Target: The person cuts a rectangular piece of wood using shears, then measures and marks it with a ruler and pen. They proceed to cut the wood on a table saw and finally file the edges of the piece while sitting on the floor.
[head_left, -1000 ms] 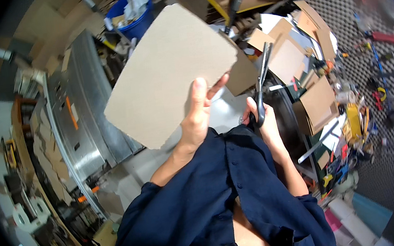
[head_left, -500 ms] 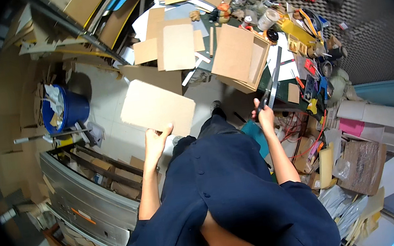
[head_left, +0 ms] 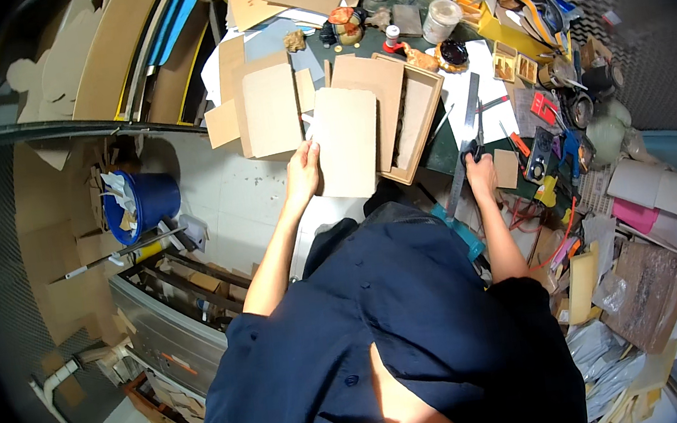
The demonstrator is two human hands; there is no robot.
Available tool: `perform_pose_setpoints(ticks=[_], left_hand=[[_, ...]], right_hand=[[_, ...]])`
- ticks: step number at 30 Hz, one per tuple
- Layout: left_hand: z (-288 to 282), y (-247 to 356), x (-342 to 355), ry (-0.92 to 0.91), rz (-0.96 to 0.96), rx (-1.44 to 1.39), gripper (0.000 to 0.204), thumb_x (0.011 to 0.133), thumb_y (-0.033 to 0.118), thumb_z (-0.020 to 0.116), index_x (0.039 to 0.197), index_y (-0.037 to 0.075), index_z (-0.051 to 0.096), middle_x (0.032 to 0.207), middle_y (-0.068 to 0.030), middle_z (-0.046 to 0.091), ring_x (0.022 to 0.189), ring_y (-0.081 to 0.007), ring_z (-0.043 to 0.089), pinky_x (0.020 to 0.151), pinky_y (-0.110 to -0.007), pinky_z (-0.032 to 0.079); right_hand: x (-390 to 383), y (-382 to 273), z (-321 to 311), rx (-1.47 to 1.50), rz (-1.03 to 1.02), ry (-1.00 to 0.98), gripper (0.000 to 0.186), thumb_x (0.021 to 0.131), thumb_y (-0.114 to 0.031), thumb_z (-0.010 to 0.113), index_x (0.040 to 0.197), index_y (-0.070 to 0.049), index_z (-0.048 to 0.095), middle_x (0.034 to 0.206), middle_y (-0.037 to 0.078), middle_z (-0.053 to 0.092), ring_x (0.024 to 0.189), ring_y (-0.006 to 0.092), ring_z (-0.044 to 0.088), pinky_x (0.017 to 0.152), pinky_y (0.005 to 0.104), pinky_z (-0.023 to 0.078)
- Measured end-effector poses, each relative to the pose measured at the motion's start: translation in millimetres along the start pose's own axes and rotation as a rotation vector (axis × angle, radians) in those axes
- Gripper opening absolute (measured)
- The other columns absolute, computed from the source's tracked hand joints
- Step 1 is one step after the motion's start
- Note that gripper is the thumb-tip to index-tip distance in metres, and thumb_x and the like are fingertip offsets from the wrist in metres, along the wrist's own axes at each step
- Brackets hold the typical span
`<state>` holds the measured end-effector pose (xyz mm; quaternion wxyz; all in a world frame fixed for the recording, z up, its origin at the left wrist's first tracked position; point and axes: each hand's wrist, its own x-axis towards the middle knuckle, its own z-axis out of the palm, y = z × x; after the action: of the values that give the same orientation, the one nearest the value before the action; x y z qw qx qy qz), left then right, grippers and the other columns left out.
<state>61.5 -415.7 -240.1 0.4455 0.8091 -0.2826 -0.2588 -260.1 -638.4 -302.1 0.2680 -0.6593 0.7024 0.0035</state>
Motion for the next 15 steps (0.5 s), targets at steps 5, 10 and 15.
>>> perform_pose_setpoints(ticks=[5,10,15], left_hand=[[24.1,-17.9,40.6,0.058,0.046,-0.1,0.035,0.098,0.031,0.046,0.105,-0.001,0.058,0.084,-0.0172,0.064,0.082,-0.0275,0.061,0.078,-0.036,0.046],[43.2,-26.2,60.6,0.167,0.089,0.134,0.032,0.093,0.027,0.055,0.105,-0.003,0.054,0.09,-0.0205,0.063,0.085,-0.0299,0.062,0.08,-0.039,0.047],[52.7,-41.4,67.5,-0.016,-0.097,-0.226,0.031,0.087,0.015,0.066,0.106,-0.001,0.048,0.093,-0.0149,0.065,0.083,-0.0189,0.061,0.074,-0.03,0.049]], right_hand=[[23.3,-5.1,6.9,-0.014,-0.029,-0.002,0.052,0.081,-0.035,0.067,0.109,0.003,0.045,0.099,0.028,0.064,0.093,0.0441,0.062,0.081,0.0492,0.048],[20.1,-4.6,9.3,0.047,-0.138,0.041,0.045,0.083,-0.024,0.068,0.11,0.003,0.045,0.103,0.025,0.061,0.096,0.0426,0.06,0.083,0.0476,0.048],[15.8,1.4,20.2,0.026,-0.191,0.059,0.047,0.084,-0.019,0.065,0.119,0.004,0.044,0.115,0.026,0.053,0.108,0.0405,0.053,0.089,0.0448,0.045]])
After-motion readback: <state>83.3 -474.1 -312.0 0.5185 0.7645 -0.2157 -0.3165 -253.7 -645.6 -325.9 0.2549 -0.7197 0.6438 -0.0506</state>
